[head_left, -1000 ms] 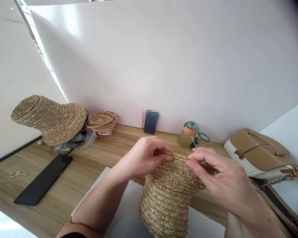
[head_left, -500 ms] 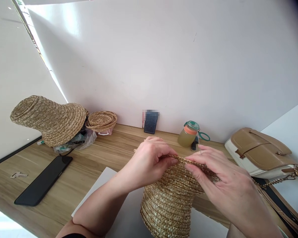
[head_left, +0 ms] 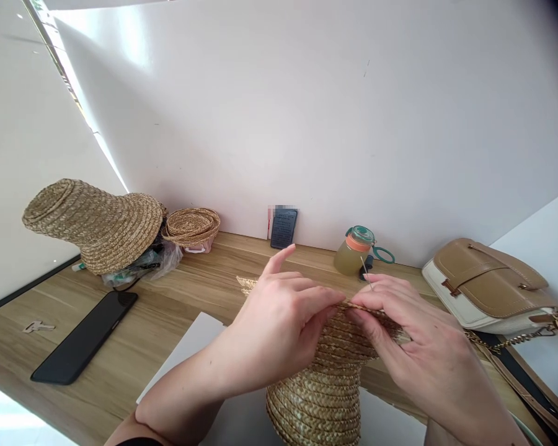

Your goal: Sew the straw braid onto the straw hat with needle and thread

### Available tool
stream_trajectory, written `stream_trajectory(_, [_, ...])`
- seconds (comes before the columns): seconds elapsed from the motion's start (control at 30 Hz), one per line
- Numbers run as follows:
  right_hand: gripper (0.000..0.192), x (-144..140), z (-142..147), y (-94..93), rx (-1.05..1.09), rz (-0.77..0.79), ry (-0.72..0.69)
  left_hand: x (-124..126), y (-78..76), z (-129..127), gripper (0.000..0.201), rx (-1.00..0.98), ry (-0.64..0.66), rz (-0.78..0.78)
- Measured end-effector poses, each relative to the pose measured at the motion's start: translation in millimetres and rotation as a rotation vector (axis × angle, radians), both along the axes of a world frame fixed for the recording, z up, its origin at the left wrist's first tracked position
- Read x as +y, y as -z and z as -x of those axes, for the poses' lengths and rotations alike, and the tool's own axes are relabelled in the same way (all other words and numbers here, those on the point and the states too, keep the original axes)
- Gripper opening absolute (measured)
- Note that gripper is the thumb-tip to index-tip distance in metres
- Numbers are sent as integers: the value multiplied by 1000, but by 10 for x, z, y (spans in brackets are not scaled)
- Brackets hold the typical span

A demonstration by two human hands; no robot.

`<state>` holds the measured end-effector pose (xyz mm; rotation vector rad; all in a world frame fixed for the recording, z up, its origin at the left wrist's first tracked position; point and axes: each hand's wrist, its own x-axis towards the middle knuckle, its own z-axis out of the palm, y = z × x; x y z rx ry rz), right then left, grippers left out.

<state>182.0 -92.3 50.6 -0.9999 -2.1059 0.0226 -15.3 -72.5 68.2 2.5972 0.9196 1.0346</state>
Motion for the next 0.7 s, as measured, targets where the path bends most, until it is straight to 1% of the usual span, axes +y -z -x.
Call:
stream_trajectory(0.1, [11,0,18,-10,6,-18,-14,-9,4,-12,21,-5,6,24])
stream_trajectory(0.2, [11,8,29,-13,13,-27,-17,-5,39,-35,19,-31,-3,40])
stream_trajectory(0.3, [12,3,27,-13,17,-22,-22,-10,58,-43,17,-9,-42,95])
stream_trajectory(0.4, [13,-12,26,-21,7,-23,-15,-27,40,-27,16,23,-73,139])
stream_trajectory(0.57, [13,-17,43,-40,-1,-25,-27,-46,0,6,18,70,-57,146])
stream_trajectory(0.7, [12,-17,30,-37,3,-20,-26,-30,8,0,19,83,-44,135])
